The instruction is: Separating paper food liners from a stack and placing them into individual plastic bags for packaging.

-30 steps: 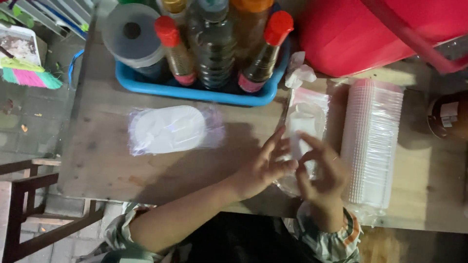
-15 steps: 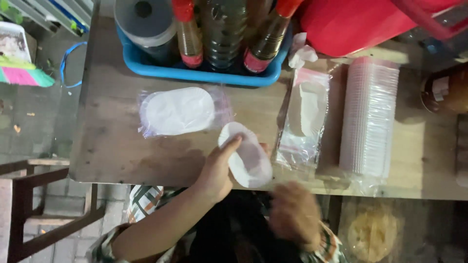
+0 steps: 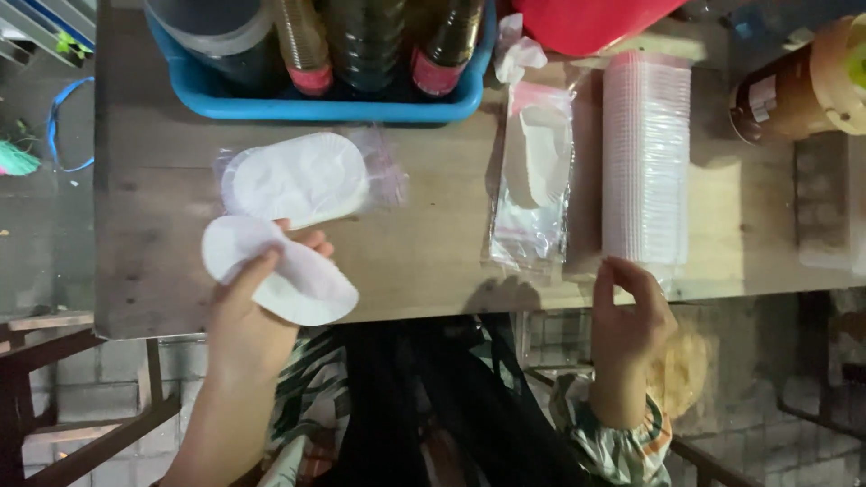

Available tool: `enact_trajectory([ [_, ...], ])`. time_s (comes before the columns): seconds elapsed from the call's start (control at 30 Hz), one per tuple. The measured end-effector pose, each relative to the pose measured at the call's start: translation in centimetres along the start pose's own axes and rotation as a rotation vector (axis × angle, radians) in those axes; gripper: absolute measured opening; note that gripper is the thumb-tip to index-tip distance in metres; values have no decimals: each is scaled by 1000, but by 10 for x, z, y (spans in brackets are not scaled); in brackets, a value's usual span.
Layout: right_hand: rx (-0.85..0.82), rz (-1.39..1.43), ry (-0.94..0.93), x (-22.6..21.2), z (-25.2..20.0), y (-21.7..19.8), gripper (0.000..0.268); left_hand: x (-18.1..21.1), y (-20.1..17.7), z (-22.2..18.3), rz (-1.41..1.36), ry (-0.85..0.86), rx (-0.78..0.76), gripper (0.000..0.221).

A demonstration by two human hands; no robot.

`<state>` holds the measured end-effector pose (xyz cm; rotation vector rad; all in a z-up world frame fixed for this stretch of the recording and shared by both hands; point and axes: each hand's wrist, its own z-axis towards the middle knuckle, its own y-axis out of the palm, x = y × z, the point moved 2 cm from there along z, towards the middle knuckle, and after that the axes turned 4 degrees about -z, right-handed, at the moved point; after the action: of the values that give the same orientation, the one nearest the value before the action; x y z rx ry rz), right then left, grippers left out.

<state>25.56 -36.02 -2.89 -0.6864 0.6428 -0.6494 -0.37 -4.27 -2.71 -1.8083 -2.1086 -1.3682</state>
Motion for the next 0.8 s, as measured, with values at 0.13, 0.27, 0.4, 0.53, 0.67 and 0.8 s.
enact_trajectory([
  [0.13,-63,-99,-150,-8,18,54,27,8,-8,-11,65,73,40,42],
  [0.27,-213,-132,34,-17,28,85,46,10,-9,-21,81,112,52,39],
  [0.4,-302,-251,257,-9,31,94,39,17,-22,-29,97,124,67,41],
  [0.53,-78,-100,108,-19,46,70,12,24,-34,-29,122,142,86,41],
  [0.67,186,-49,-297,-20,44,53,17,15,-42,-18,-7,37,70,39],
  [0.8,88,111,-537,-111,21,49,15,-11,-19,-22,-119,-54,67,33],
])
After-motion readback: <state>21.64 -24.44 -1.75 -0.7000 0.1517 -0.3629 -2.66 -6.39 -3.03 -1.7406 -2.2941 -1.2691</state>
